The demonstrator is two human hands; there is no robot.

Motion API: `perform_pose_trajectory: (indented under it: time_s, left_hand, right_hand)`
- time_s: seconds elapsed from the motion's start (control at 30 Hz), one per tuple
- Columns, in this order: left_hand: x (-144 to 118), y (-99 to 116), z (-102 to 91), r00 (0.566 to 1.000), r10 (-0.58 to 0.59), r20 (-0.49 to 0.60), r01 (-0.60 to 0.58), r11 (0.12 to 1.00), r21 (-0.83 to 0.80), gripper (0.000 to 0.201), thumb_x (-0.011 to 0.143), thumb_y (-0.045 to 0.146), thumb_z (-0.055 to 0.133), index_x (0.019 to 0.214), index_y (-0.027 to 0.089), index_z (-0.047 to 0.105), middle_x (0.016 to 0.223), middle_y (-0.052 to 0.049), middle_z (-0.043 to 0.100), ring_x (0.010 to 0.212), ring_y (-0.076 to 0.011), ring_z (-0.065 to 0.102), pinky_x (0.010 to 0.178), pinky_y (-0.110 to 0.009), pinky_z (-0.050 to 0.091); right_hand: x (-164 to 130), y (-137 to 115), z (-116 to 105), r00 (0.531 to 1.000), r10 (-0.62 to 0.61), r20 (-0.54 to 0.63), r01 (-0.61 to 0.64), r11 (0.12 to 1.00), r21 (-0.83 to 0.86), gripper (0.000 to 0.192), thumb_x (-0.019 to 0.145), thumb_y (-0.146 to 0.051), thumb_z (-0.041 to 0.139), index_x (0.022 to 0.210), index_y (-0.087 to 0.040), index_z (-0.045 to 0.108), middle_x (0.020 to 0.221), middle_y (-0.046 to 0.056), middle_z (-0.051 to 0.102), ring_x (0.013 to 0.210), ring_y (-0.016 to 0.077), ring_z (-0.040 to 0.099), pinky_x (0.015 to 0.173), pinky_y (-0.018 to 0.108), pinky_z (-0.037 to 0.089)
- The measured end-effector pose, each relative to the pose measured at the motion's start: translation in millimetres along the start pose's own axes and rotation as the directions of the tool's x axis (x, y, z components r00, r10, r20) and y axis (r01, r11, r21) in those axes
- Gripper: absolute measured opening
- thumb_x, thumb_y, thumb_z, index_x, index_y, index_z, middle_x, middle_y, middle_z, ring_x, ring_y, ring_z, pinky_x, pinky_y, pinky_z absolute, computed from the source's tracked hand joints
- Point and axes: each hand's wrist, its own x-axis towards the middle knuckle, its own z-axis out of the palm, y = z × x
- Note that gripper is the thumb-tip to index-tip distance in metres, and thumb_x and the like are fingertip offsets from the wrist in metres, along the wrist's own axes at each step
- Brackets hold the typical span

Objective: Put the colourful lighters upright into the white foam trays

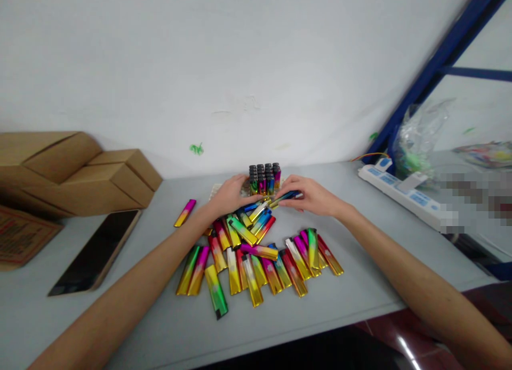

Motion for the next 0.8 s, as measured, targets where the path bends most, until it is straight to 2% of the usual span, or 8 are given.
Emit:
perform_pose_trajectory:
  time_s: [0.1,0.2,0.33,0.43,0.6,0.8]
  left_hand:
    - [0,1,-0.1,1.000,0.003,-0.008,-0.003,1.000,-0.005,0.073,0.082,0.074,0.064,0.126,0.016,0.063,0.129,-0.016,0.068,0.118,-0.0363,0.063,0.105,-0.048,0.048]
    - [0,1,0.0,1.000,-0.002,-0.005,0.002,1.000,-0.001,0.073,0.082,0.074,0.064,0.125,0.015,0.063,0.128,-0.017,0.068,0.118,-0.0364,0.063,0.105,-0.048,0.048]
    - [0,0,0.2,1.000,0.014,0.004,-0.014,1.000,0.014,0.072,0.083,0.073,0.063,0.124,0.014,0.063,0.128,-0.018,0.068,0.118,-0.0360,0.063,0.105,-0.047,0.048]
    - [0,0,0.0,1.000,0.014,0.005,-0.014,1.000,0.017,0.071,0.084,0.073,0.063,0.124,0.014,0.063,0.127,-0.018,0.068,0.116,-0.0358,0.064,0.104,-0.048,0.049]
    - [0,-1,0.0,1.000,0.007,0.009,-0.007,1.000,0.028,0.067,0.085,0.070,0.062,0.123,0.015,0.063,0.126,-0.017,0.069,0.115,-0.0362,0.064,0.103,-0.047,0.050]
    - [0,0,0.4,1.000,0.021,-0.005,-0.021,1.000,0.023,0.066,0.086,0.069,0.062,0.125,0.015,0.062,0.128,-0.017,0.068,0.117,-0.0364,0.064,0.104,-0.049,0.049]
  right_hand:
    - [2,5,5,0.997,0.076,-0.032,-0.072,0.989,0.130,0.030,0.083,-0.038,0.080,0.107,-0.021,0.074,0.100,0.004,0.069,0.070,0.0113,0.058,0.054,0.023,0.049]
    - [3,4,10,0.985,0.171,-0.035,-0.153,0.941,0.302,0.032,0.076,-0.038,0.085,0.098,-0.018,0.071,0.092,0.002,0.069,0.061,0.0085,0.054,0.052,0.023,0.048]
    - [4,-1,13,0.972,0.234,-0.036,-0.196,0.882,0.428,0.031,0.071,-0.036,0.088,0.091,-0.017,0.073,0.084,0.000,0.069,0.060,0.0088,0.054,0.051,0.023,0.045]
    - [4,-1,13,0.963,0.266,-0.043,-0.216,0.858,0.467,0.029,0.070,-0.035,0.089,0.091,-0.018,0.077,0.086,0.001,0.073,0.058,0.0079,0.051,0.052,0.024,0.043]
    - [3,4,11,0.965,0.259,-0.047,-0.207,0.859,0.469,0.034,0.074,-0.041,0.086,0.100,-0.019,0.081,0.104,0.007,0.076,0.060,0.0083,0.051,0.054,0.025,0.043]
    - [4,4,10,0.966,0.254,-0.054,-0.204,0.870,0.448,0.032,0.076,-0.043,0.086,0.095,-0.018,0.080,0.081,0.002,0.074,0.057,0.0092,0.049,0.052,0.024,0.039]
